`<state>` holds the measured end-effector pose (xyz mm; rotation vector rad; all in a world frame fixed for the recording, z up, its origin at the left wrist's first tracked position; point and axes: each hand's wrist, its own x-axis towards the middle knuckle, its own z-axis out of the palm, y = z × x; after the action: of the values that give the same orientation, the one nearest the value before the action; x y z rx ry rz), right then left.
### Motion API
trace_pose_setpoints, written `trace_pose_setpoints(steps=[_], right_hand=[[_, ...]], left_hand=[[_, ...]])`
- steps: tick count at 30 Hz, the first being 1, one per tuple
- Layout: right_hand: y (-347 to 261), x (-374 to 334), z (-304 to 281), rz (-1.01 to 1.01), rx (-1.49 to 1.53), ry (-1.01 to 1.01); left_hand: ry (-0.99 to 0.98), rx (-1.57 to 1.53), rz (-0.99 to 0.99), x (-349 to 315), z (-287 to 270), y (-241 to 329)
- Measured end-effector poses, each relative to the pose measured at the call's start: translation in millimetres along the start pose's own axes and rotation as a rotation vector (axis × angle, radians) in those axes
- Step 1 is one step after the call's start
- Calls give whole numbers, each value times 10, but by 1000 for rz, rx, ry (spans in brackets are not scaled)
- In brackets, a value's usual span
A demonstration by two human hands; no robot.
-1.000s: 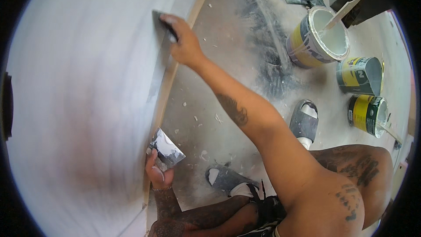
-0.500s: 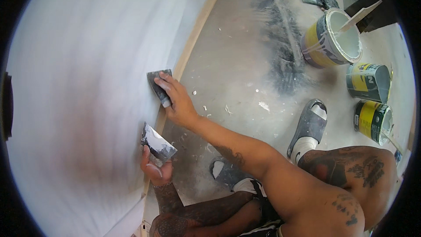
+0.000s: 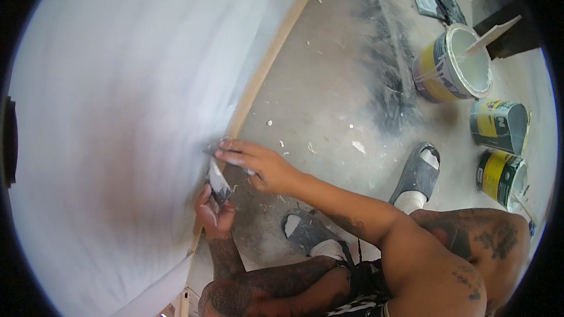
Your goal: Applying and smoothing white putty on a wall surface using a putty knife and scraper.
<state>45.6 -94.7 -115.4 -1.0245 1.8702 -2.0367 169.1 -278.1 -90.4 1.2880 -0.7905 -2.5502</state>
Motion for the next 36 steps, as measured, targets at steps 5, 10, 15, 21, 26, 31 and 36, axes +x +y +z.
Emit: trace_pose_setpoints(steps=[5,10,15,21,26,31,36], right_hand=[[40,-268,-103,-65,-22,-120],[206,-290,-412,845,640,299],[-185,-85,-459,1029,1626,315],[221,26,-1237,809,1711,563],[774,831,-2314,404,250,813],[890,1671,-2646,183,-212,846],[1147,1797,-2145,-111,-557,932]], left_hand=[[-177,142,-67,-58,394,159],[-339,312,451,-154,673,114],[-651,1311,1323,74,859,28],[-832,1691,1358,124,1030,58],[-689,1793,827,55,777,-113],[-618,1653,722,-13,527,-219],[-654,1574,744,160,377,-221]])
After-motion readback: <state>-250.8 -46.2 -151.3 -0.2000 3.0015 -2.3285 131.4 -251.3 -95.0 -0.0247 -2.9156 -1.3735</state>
